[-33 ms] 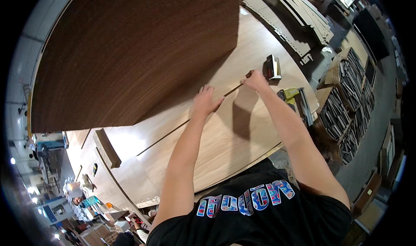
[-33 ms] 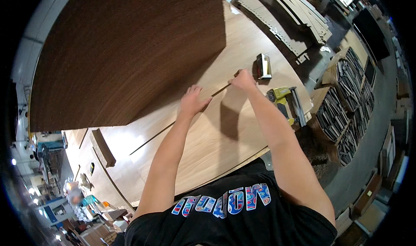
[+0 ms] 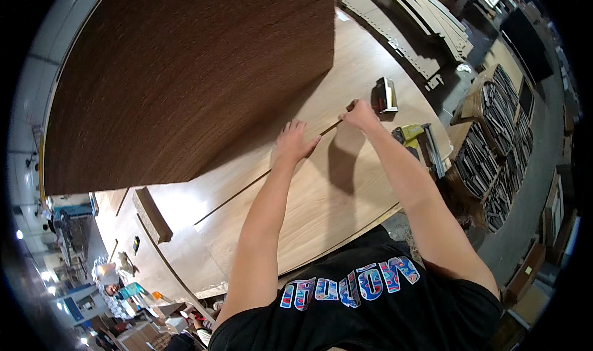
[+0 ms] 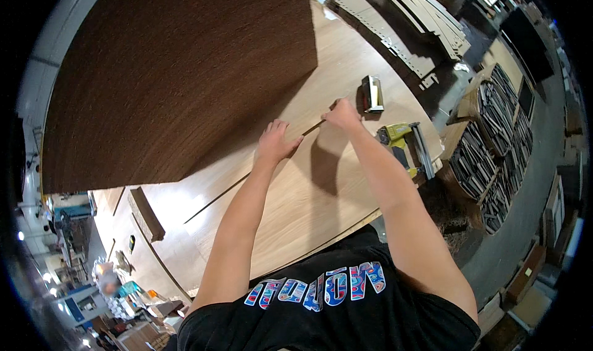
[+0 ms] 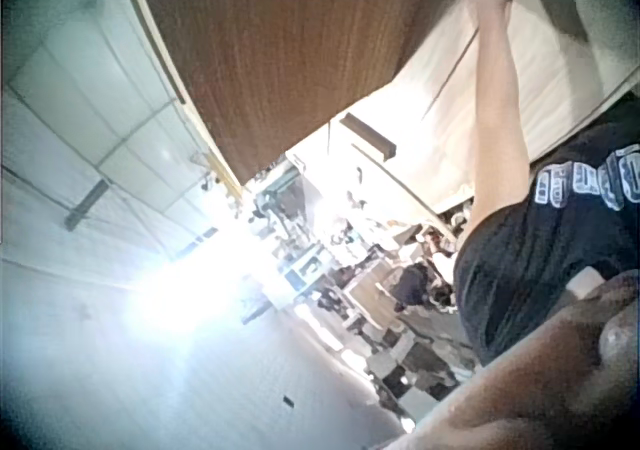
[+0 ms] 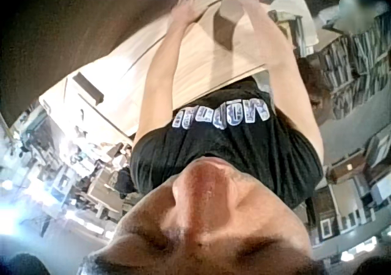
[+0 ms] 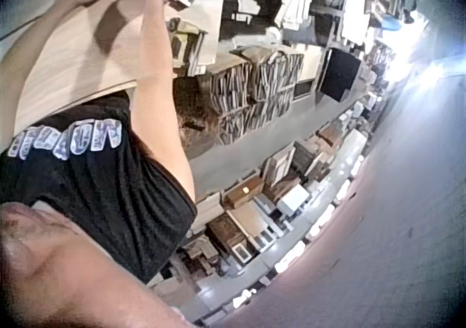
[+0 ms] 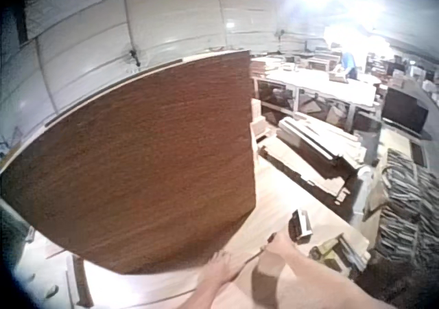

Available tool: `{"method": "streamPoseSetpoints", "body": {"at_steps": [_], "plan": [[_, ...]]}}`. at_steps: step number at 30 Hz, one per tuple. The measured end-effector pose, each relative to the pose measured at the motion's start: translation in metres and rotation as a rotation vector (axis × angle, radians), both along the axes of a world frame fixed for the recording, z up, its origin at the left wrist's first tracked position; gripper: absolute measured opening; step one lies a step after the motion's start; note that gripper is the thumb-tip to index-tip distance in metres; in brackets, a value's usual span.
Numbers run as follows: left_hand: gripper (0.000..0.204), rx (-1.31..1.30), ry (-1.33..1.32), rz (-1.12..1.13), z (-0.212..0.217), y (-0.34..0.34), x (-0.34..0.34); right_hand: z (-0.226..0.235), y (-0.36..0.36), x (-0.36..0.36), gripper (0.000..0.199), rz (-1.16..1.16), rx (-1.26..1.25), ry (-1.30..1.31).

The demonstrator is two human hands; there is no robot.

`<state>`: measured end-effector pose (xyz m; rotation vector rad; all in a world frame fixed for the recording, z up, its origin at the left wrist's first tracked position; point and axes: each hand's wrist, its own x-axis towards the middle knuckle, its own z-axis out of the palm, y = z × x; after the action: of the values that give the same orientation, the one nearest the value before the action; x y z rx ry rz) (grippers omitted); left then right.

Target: The person aligns narrow wooden strips against a larger panel and fastens them using a nail gun.

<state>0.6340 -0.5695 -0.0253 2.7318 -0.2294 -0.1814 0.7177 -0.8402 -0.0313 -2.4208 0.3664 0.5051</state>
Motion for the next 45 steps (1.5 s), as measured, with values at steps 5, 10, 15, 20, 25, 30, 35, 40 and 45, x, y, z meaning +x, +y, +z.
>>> {"method": "streamPoseSetpoints", "body": {"at_steps": [5,10,15,20,25,30,35,40,45], "plan": [[0.08,0.059,0.04,-0.03,0.003,-0.047,0.032,0.004,0.002,-0.003,0.057,-0.039,0.0,0.023],[0.08,0.077,0.033,-0.032,0.005,-0.048,0.032,0.009,0.003,0.0,0.056,-0.05,0.027,0.065],[0.078,0.106,0.024,-0.056,0.003,-0.023,0.017,0.008,0.002,0.001,0.056,-0.053,0.063,0.099],[0.075,0.119,0.143,-0.013,0.021,0.057,-0.03,0.017,-0.002,-0.002,0.058,-0.041,0.11,0.094],[0.069,0.155,0.176,0.008,0.036,0.122,-0.068,0.022,-0.002,-0.004,0.06,-0.025,0.121,0.088],[0.069,0.118,0.158,0.009,0.031,0.125,-0.068,0.018,-0.003,-0.002,0.057,-0.046,0.103,0.069],[0.072,0.08,0.112,0.036,0.026,0.126,-0.075,0.014,0.001,-0.001,0.053,-0.06,0.09,0.061],[0.076,0.071,0.138,0.082,0.017,0.094,-0.06,0.018,-0.003,0.0,0.061,-0.037,0.099,0.076],[0.079,0.003,0.026,0.057,-0.001,0.009,-0.008,0.004,-0.001,0.006,0.057,-0.025,0.037,0.057]]}}
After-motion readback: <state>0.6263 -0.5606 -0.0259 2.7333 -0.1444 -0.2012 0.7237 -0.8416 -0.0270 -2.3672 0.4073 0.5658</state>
